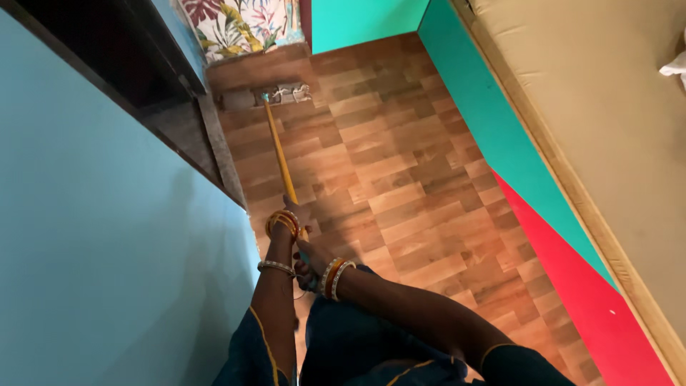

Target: The person mops a wooden floor using a yellow-handled mop. They move the mop back and forth along the base of a bed and a small cabinet, cleaning the area between the furniture and the wall.

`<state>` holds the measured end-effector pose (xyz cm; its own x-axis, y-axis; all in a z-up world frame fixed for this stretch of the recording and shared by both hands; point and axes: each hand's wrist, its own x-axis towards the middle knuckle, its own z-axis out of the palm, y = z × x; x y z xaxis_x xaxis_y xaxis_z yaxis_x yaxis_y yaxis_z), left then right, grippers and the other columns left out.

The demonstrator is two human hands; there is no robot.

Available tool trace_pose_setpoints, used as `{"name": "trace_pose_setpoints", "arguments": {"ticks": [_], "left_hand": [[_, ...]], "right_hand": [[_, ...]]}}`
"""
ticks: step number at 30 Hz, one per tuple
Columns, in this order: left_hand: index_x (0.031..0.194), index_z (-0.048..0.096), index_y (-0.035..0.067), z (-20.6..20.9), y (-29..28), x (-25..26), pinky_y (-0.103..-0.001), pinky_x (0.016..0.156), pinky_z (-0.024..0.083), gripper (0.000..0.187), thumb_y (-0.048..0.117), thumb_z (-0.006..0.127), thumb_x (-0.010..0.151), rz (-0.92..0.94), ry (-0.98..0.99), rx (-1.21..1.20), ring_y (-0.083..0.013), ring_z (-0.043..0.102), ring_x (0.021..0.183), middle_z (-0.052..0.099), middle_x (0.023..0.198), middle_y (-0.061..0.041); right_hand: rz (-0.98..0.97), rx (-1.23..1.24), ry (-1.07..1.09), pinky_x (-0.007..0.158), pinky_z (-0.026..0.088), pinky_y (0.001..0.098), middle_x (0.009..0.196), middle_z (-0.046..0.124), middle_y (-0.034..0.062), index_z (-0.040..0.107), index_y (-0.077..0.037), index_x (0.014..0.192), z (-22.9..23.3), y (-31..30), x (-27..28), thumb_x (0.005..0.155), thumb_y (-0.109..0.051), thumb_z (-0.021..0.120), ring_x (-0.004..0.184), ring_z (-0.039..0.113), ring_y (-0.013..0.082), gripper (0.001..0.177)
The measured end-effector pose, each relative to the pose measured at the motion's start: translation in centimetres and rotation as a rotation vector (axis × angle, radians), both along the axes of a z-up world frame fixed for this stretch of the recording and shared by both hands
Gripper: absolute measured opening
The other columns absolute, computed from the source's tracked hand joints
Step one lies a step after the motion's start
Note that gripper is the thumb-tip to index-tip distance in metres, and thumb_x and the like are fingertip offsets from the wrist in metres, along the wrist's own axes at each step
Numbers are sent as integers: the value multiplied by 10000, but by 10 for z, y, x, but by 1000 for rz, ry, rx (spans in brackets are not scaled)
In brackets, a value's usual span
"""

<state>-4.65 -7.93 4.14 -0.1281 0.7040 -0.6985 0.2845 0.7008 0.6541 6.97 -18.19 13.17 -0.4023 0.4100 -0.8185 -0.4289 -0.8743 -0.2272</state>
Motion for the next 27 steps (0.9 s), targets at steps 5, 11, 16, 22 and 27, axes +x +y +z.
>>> {"name": "trace_pose_setpoints", "arguments": {"ticks": [5,11,16,22,27], "left_hand": [[1626,-62,171,25,-64,13,-369,485,581,934,129,580,949,-13,-11,-30,-278,690,577,695,858,-197],[1625,-34,176,57,-175,58,-358,484,586,906,126,571,952,-46,-47,-76,-266,686,573,685,845,-185],[1625,-10,181,80,-263,106,-348,483,590,884,123,563,955,-50,-83,-82,-256,682,570,677,834,-174],[1630,-30,242,92,-368,146,-350,460,581,919,104,563,940,59,-215,-52,-244,657,518,648,801,-161],[1622,-87,280,99,-412,162,-359,420,529,964,78,543,921,162,-316,-70,-253,623,474,642,801,-176]], "right_hand": [[36,-12,-46,394,297,257,594,396,-18,483,-110,1053,17,-58,17,968,-570,572,427,340,106,476],[41,17,-65,429,336,229,653,501,-3,550,-108,985,36,-167,63,1017,-463,626,491,421,89,365],[86,-149,-29,455,374,217,660,476,-15,535,-142,924,60,-276,106,1020,-476,643,502,418,74,364],[175,-221,143,455,395,228,663,472,-11,541,-167,981,71,-373,154,995,-544,682,506,449,91,403],[262,-251,115,504,429,244,695,519,41,537,-160,1049,61,-405,178,992,-520,697,540,478,118,398]]}}
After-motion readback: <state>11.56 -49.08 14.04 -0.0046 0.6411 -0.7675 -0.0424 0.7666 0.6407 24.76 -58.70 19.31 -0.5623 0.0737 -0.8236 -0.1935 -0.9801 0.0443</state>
